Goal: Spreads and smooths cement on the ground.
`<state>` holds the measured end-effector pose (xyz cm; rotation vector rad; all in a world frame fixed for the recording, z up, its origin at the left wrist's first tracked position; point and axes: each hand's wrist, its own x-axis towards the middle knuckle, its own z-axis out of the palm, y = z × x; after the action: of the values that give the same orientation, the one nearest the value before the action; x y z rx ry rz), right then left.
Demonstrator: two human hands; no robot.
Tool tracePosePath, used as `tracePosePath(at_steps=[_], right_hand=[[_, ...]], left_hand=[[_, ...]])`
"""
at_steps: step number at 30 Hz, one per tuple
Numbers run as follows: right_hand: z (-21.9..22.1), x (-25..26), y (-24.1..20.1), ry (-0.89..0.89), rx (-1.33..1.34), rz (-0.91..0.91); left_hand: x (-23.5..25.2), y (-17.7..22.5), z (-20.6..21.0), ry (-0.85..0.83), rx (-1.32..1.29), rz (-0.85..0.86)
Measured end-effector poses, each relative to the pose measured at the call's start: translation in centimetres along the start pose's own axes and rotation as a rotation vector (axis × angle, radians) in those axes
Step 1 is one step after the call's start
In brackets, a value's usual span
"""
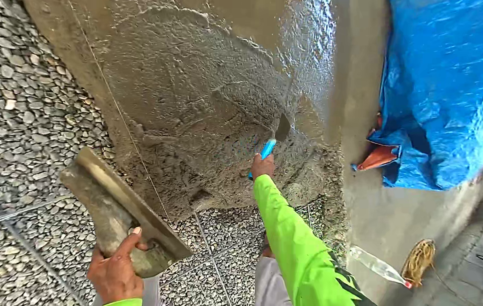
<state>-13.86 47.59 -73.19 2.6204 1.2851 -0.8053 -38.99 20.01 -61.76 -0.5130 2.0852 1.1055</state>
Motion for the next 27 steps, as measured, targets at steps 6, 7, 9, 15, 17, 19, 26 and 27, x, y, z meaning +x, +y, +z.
tracePosePath(at_steps=[6,7,9,15,17,19,26,27], right_hand=[[2.9,-2.1,-1.8,-0.037,0.012,0.088],[3.6,-2.9,-2.1,-0.045,0.027,0.076],[4.9,-4.6,-2.9,-0.049,0.05,0.036],[7.2,-8.2,-4.8,-0.078,0.073,-0.071],[7.7,-9.3,-5.3,-0.09,0.055,-0.141],[8.1,-10.5,-5.6,-0.116,0.036,-0.224],[9.6,-15.4,-5.7,-0.329,-0.09,-0.536],[9.7,-16.0,-5.6,-0.347,-0.104,-0.574]], left_hand=[[0.2,0.0,-0.4,-0.008,-0.019,0.002],[0.2,0.1,-0.4,0.001,-0.013,0.003],[0.4,0.4,-0.7,0.018,-0.005,0.001],[0.8,0.8,-1.2,0.04,-0.029,-0.016],[0.9,0.9,-1.3,0.043,-0.04,-0.025],[1.0,0.9,-1.3,0.046,-0.045,-0.031],[1.2,1.0,-1.6,0.058,-0.074,-0.071],[1.2,1.0,-1.7,0.056,-0.084,-0.081]])
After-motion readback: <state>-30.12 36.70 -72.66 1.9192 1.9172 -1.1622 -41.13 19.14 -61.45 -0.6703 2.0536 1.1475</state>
